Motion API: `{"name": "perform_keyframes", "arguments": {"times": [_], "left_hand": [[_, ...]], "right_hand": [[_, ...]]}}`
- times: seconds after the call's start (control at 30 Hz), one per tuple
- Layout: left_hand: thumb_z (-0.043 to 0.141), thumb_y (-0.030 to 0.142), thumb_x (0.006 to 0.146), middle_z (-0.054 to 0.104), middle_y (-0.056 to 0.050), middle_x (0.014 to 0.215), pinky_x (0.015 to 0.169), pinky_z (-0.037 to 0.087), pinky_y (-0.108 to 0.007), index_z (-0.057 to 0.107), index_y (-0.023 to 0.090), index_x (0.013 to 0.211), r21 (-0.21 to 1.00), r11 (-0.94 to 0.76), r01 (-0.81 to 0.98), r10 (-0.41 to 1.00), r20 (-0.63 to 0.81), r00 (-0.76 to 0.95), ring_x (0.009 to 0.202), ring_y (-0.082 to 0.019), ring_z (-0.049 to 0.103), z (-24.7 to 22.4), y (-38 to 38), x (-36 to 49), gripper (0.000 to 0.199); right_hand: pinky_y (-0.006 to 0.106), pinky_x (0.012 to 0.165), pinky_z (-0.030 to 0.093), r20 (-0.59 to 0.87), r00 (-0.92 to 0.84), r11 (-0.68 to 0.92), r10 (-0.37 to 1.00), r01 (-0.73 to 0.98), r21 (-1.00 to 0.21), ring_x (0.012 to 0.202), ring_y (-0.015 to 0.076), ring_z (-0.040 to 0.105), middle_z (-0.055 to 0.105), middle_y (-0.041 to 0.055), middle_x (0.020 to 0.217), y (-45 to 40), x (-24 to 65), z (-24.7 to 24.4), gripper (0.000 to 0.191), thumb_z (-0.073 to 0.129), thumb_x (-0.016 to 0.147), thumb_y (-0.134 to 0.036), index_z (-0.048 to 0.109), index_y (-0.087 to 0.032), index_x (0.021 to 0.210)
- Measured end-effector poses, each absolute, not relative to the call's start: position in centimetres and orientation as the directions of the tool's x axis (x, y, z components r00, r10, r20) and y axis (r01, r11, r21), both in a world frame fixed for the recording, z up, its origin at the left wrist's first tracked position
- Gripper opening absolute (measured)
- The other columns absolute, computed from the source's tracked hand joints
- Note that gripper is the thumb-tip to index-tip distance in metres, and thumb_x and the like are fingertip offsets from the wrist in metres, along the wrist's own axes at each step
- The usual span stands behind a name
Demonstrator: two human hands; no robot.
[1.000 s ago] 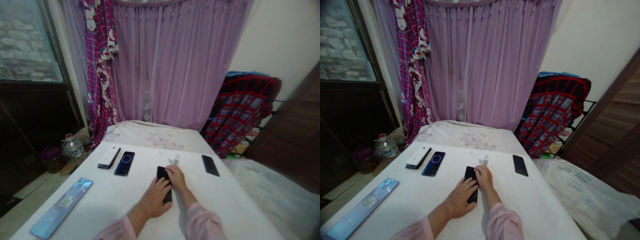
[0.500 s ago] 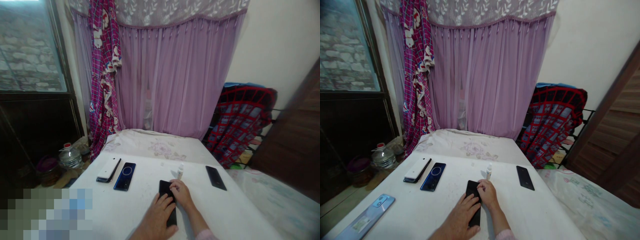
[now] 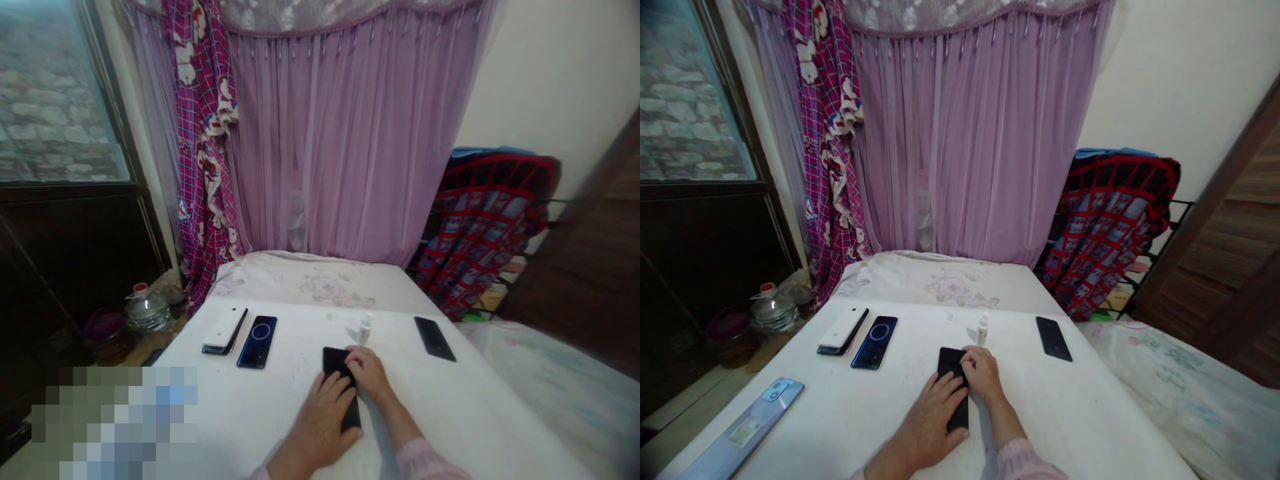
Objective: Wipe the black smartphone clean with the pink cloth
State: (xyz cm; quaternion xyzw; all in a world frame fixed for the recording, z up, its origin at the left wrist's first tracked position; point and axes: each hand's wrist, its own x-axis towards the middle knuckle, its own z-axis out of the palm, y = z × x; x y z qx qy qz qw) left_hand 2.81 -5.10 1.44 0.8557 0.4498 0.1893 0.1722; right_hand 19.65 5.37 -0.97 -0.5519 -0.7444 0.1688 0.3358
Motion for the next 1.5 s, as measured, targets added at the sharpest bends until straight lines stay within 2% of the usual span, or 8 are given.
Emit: {"name": "perform_keyframes", "arguments": {"times": [0.17, 0.4, 0.6, 0.8, 0.97, 1.2, 1.37, 1.5], "left_hand": [[0.053, 0.056, 0.089, 0.041, -0.004, 0.149, 0.116, 0.015, -0.050, 0.040, 0.026, 0.143, 0.432, -0.555, 0.711, 0.827, 0.188, 0.530, 0.139, -0.028, 0.030, 1.5, -5.0, 2.7, 0.063], [0.053, 0.056, 0.089, 0.039, -0.004, 0.150, 0.116, 0.013, -0.052, 0.040, 0.026, 0.142, 0.450, -0.548, 0.705, 0.829, 0.183, 0.528, 0.140, -0.029, 0.029, 1.1, -5.0, 2.7, 0.063], [0.055, 0.055, 0.088, 0.040, -0.004, 0.149, 0.117, 0.014, -0.050, 0.041, 0.026, 0.142, 0.447, -0.543, 0.711, 0.832, 0.177, 0.525, 0.139, -0.027, 0.029, 1.7, -5.2, 2.6, 0.063], [0.051, 0.060, 0.089, 0.042, -0.005, 0.148, 0.117, 0.014, -0.050, 0.042, 0.026, 0.141, 0.485, -0.528, 0.697, 0.842, 0.196, 0.502, 0.138, -0.027, 0.031, 2.4, -5.5, 2.7, 0.063], [0.051, 0.060, 0.089, 0.043, -0.007, 0.147, 0.116, 0.014, -0.052, 0.043, 0.024, 0.141, 0.490, -0.523, 0.697, 0.845, 0.187, 0.502, 0.138, -0.028, 0.031, 2.3, -5.4, 2.8, 0.063], [0.050, 0.060, 0.089, 0.043, -0.006, 0.147, 0.117, 0.014, -0.052, 0.043, 0.025, 0.141, 0.493, -0.523, 0.695, 0.844, 0.188, 0.502, 0.139, -0.029, 0.031, 2.3, -5.6, 2.7, 0.063], [0.050, 0.059, 0.090, 0.043, -0.006, 0.147, 0.117, 0.013, -0.051, 0.042, 0.025, 0.141, 0.487, -0.530, 0.695, 0.841, 0.199, 0.502, 0.139, -0.029, 0.031, 2.2, -5.5, 2.6, 0.062], [0.052, 0.059, 0.089, 0.042, -0.004, 0.148, 0.118, 0.012, -0.049, 0.042, 0.027, 0.141, 0.503, -0.522, 0.689, 0.845, 0.194, 0.498, 0.139, -0.027, 0.030, 2.2, -5.4, 2.6, 0.062]], "right_hand": [[0.034, 0.095, 0.042, 0.292, -0.182, 0.329, 0.939, 0.721, -0.609, 0.103, 0.0204, 0.061, 0.072, 0.0024, 0.105, 5.3, 19.7, -1.0, 0.022, 0.049, 0.073, -0.019, 0.070, -0.024, 0.071], [0.031, 0.087, 0.044, 0.291, -0.123, 0.273, 0.949, 0.786, -0.554, 0.093, 0.0195, 0.062, 0.072, 0.0019, 0.091, 5.8, 18.9, -0.3, 0.026, 0.045, 0.082, -0.018, 0.070, -0.024, 0.084], [0.032, 0.086, 0.044, 0.322, -0.154, 0.319, 0.934, 0.768, -0.556, 0.091, 0.0199, 0.063, 0.072, 0.0022, 0.090, 5.6, 19.2, -0.9, 0.027, 0.045, 0.078, -0.018, 0.070, -0.024, 0.081], [0.036, 0.094, 0.042, 0.307, -0.194, 0.346, 0.932, 0.729, -0.590, 0.104, 0.0220, 0.061, 0.071, 0.0029, 0.108, 5.4, 19.7, -1.8, 0.022, 0.048, 0.073, -0.023, 0.071, -0.024, 0.072], [0.033, 0.088, 0.044, 0.315, -0.209, 0.359, 0.926, 0.743, -0.565, 0.095, 0.0198, 0.062, 0.072, 0.0013, 0.098, 5.7, 19.4, -1.4, 0.024, 0.046, 0.078, -0.022, 0.069, -0.025, 0.079], [0.030, 0.083, 0.044, 0.299, -0.104, 0.256, 0.949, 0.809, -0.529, 0.091, 0.0191, 0.063, 0.072, 0.0011, 0.091, 6.0, 18.5, -0.6, 0.026, 0.045, 0.082, -0.019, 0.069, -0.025, 0.088], [0.029, 0.082, 0.044, 0.321, -0.127, 0.292, 0.939, 0.789, -0.541, 0.089, 0.0191, 0.063, 0.072, 0.0017, 0.087, 5.4, 18.6, -0.7, 0.024, 0.046, 0.079, -0.019, 0.069, -0.024, 0.081], [0.031, 0.085, 0.044, 0.330, -0.169, 0.337, 0.929, 0.757, -0.560, 0.094, 0.0197, 0.062, 0.071, 0.0022, 0.098, 5.0, 18.9, -1.1, 0.023, 0.046, 0.074, -0.018, 0.068, -0.024, 0.076]]}}
